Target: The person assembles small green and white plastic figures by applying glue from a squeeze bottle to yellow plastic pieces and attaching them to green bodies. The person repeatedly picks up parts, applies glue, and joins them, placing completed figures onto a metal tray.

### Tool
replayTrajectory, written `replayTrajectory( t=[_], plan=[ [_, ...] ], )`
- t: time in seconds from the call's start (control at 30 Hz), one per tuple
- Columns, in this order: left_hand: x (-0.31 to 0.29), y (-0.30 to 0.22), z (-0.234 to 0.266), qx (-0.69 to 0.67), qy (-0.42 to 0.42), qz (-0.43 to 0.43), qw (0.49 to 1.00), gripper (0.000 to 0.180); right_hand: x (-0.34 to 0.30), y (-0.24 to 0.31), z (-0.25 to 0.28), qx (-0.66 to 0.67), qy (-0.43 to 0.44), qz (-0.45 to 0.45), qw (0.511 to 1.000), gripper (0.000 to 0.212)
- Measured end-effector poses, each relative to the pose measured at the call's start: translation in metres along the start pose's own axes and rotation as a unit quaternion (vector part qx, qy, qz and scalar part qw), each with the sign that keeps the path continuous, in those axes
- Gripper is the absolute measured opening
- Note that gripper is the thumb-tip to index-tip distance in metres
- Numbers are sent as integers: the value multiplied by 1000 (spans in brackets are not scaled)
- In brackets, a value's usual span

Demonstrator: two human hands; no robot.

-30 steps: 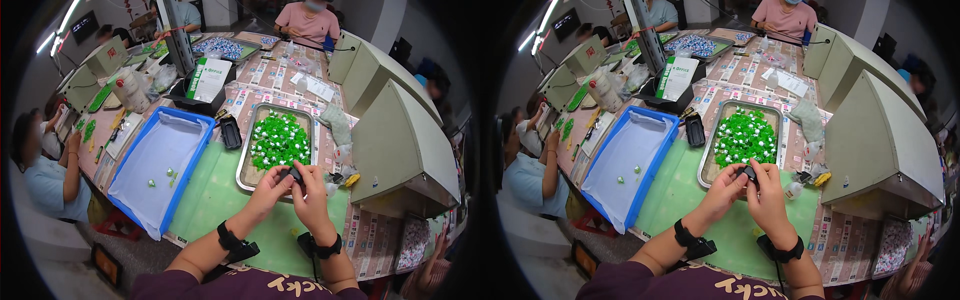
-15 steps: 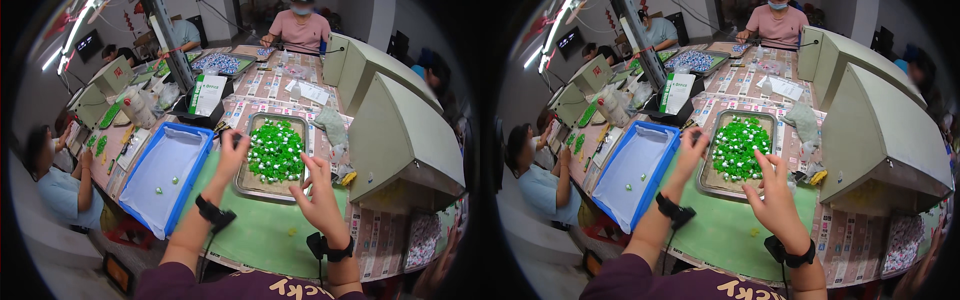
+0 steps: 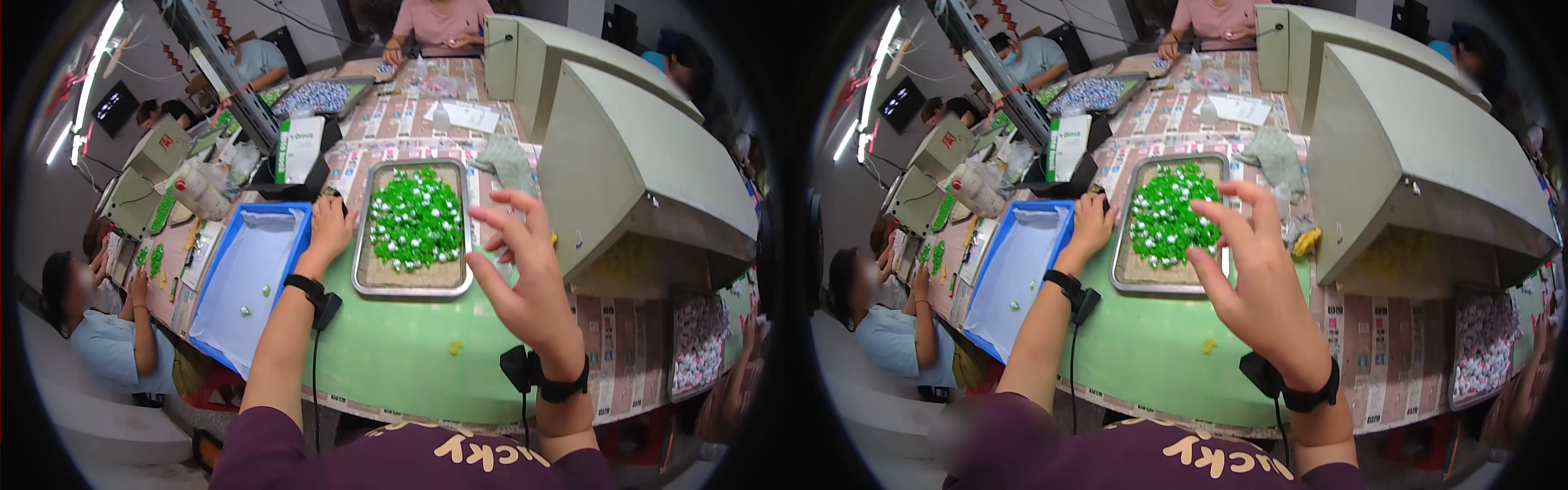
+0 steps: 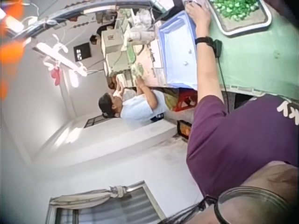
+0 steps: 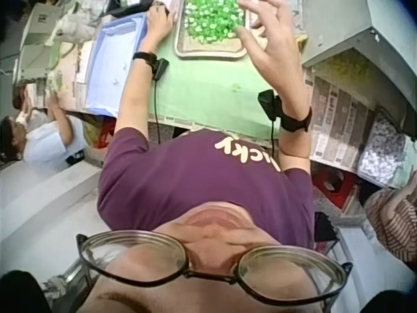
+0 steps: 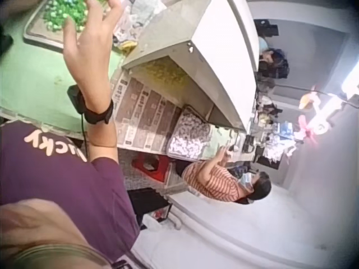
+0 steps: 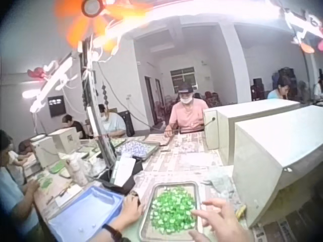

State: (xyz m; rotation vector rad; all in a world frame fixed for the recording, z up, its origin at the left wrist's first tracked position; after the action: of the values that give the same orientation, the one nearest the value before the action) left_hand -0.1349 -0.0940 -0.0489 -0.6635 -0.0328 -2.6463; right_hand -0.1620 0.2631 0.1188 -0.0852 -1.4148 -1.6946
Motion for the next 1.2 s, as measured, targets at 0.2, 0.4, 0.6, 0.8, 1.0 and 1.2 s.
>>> replayTrajectory(
  t=[0.2, 0.4, 0.6, 0.8, 1.0, 1.2],
  plan=[
    [-10, -33, 46, -57, -113, -71, 989, 42, -6, 1, 25, 2, -69, 7, 998, 32],
    [-90, -160, 127, -408, 375, -183, 812, 33, -29, -27, 41, 99, -72, -83, 989, 21],
    [-127, -191, 95, -281, 349, -267, 853, 23, -50, -68, 23, 132, -50, -216, 966, 22],
    [-119, -188, 86, -402, 332, -210, 827, 12, -65, -116, 8, 107, -100, -237, 960, 47],
    [-111, -167, 89, -707, 310, 84, 630, 12, -75, -145, -11, -16, -56, -235, 970, 46],
    [-112, -154, 83, -775, 301, 134, 539, 33, -75, -145, -13, -23, -51, -261, 964, 33]
  ],
)
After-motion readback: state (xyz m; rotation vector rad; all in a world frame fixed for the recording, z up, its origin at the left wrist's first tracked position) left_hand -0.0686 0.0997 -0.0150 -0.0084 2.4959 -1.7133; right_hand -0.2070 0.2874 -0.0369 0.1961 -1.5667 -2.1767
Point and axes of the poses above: each hand's wrist, its own x-axis towards the middle knuckle, its own z-axis out of the back of the hand, y = z × x, the point moved 2 cm from there along x, towards the middle knuckle, and after that the axes turned 6 degrees about x, right-handed, at the moved point
